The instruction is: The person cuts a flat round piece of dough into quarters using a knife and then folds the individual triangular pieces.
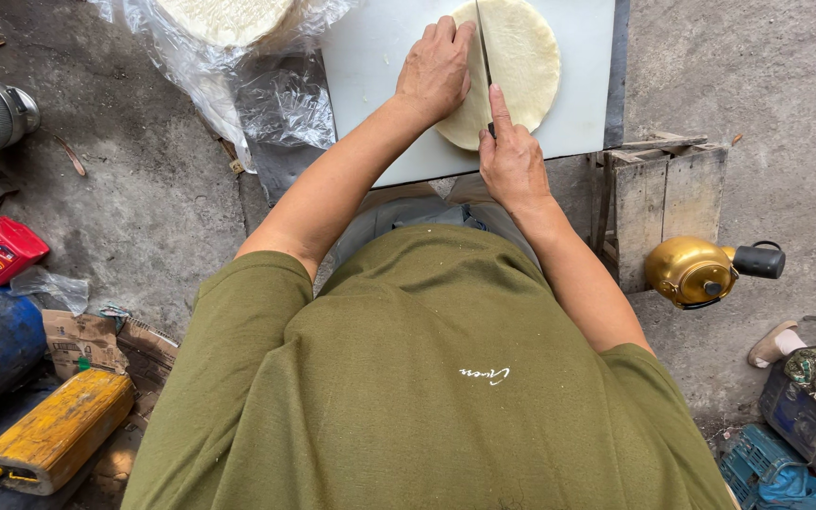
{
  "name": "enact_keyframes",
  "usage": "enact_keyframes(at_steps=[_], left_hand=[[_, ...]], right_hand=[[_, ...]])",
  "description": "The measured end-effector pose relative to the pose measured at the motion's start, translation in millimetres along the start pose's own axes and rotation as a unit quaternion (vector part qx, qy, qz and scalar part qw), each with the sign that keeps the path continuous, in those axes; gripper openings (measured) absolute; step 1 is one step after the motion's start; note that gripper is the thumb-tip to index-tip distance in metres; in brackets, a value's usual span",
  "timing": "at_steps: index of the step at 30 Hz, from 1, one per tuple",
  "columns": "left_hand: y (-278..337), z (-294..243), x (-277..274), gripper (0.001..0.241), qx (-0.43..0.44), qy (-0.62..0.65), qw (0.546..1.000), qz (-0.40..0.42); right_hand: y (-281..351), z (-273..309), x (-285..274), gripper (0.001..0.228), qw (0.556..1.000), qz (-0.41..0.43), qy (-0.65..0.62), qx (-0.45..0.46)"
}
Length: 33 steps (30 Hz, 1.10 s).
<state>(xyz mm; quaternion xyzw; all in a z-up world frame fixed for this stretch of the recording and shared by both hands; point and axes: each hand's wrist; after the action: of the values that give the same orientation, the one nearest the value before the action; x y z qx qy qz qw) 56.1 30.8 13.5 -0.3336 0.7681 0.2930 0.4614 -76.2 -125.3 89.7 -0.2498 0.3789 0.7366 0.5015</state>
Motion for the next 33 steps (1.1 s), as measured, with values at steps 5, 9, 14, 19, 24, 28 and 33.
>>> enact_keyframes(at_steps=[5, 9, 14, 19, 24, 28, 33], left_hand=[[-5, -6, -4, 0.088, -0.029, -0.026, 0.997, 0.068], [-12, -14, -8, 0.088, -0.035, -0.057, 0.990, 0.127], [-24, -21, -12, 0.082, -0.059, -0.057, 0.981, 0.178], [-27, -22, -13, 0.080, -0.063, -0.049, 0.980, 0.182], [-27, -22, -18, 0.080, -0.059, -0.042, 0.979, 0.191], [-28, -19, -21, 0.085, -0.052, -0.045, 0.975, 0.211], [-29, -17, -16, 0.079, -0.048, -0.037, 0.980, 0.191]], right_hand=[[-1, 4, -2, 0.070, 1.000, 0.021, -0.008, 0.021], [-1, 6, -3, 0.071, 0.999, 0.028, 0.007, 0.032], [-4, 4, -6, 0.071, 0.999, 0.034, 0.017, 0.037], [-5, 3, -6, 0.072, 0.999, 0.031, 0.017, 0.031], [-8, 4, -7, 0.072, 0.998, 0.046, 0.024, 0.044], [-11, 5, -8, 0.073, 0.996, 0.060, 0.031, 0.052], [-14, 3, -6, 0.075, 0.994, 0.085, 0.042, 0.058]])
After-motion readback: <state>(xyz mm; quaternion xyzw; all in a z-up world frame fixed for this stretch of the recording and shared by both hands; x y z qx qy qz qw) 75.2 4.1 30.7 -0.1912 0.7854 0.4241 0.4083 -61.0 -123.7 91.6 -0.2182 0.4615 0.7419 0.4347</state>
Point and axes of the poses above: each hand's wrist, its own y-axis away from the middle knuckle, its own x-axis out of the palm, z = x × y, and after that the axes turned 13 degrees about z, right-handed
